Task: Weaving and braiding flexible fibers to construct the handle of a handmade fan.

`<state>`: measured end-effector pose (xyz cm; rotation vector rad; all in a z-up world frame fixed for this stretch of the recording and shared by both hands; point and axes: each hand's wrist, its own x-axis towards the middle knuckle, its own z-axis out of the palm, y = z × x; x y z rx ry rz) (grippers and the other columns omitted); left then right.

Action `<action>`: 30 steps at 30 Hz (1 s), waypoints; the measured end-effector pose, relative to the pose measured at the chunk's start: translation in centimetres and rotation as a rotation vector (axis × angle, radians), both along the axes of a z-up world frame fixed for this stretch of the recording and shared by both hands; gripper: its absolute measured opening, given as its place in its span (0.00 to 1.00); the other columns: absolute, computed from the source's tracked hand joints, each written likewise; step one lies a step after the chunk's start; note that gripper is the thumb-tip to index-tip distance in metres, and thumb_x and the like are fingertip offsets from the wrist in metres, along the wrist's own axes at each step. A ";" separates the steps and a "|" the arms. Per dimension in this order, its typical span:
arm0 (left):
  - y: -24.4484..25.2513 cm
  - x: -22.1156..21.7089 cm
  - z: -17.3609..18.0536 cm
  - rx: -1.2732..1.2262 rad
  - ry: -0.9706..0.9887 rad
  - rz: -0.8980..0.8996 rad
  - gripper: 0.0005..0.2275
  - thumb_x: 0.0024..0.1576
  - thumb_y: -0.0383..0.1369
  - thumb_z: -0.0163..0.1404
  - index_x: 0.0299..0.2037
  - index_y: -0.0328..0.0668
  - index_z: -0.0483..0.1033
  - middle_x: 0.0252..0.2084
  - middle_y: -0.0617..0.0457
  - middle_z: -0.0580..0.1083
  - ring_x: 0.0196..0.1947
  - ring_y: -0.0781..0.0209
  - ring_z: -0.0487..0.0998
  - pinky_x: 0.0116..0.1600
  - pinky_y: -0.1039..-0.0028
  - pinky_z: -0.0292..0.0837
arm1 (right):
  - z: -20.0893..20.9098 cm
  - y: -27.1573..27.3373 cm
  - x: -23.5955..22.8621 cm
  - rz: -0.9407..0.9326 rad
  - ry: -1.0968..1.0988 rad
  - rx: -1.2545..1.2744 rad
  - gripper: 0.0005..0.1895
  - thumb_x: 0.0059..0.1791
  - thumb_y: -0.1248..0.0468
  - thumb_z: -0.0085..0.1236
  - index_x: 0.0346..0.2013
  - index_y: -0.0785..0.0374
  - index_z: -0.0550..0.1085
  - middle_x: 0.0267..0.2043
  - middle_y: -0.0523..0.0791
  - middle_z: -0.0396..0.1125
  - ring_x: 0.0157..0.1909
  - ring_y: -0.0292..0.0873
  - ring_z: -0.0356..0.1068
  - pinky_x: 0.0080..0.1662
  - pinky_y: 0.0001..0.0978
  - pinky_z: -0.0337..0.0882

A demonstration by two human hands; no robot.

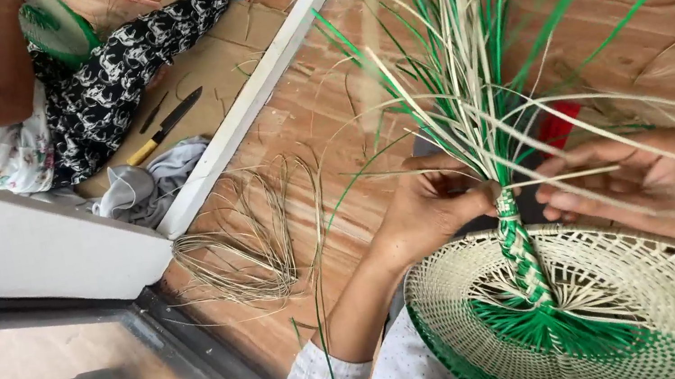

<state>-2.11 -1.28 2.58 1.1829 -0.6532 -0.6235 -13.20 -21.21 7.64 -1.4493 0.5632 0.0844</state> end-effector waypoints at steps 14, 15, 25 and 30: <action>0.3 -0.9 0.3 0.040 -0.010 0.173 0.08 0.51 0.25 0.57 0.23 0.47 0.72 0.21 0.67 0.69 0.24 0.83 0.65 0.27 0.86 0.59 | 2.6 2.0 2.0 -0.017 -0.097 -0.332 0.10 0.43 0.76 0.65 0.39 0.72 0.79 0.34 0.51 0.75 0.34 0.44 0.74 0.41 0.31 0.76; 0.5 -0.9 0.3 0.043 0.023 0.163 0.08 0.50 0.24 0.57 0.24 0.46 0.72 0.21 0.66 0.69 0.24 0.82 0.66 0.27 0.86 0.60 | 2.2 2.2 2.2 -0.011 -0.168 -0.286 0.11 0.43 0.77 0.65 0.40 0.72 0.79 0.33 0.50 0.74 0.32 0.42 0.72 0.39 0.29 0.76; 1.4 -0.5 -0.8 0.061 0.021 0.118 0.04 0.51 0.25 0.56 0.27 0.44 0.74 0.22 0.61 0.71 0.23 0.78 0.68 0.28 0.84 0.65 | -0.2 2.4 4.3 0.068 -0.338 -0.102 0.05 0.46 0.73 0.63 0.33 0.75 0.75 0.28 0.51 0.70 0.28 0.41 0.70 0.32 0.25 0.70; 1.3 -0.4 -1.0 0.088 0.025 0.124 0.05 0.51 0.26 0.56 0.26 0.45 0.73 0.22 0.61 0.71 0.24 0.78 0.68 0.28 0.84 0.64 | -1.0 1.9 4.2 0.059 -0.278 -0.131 0.06 0.46 0.72 0.63 0.34 0.73 0.75 0.30 0.51 0.71 0.29 0.43 0.71 0.35 0.28 0.74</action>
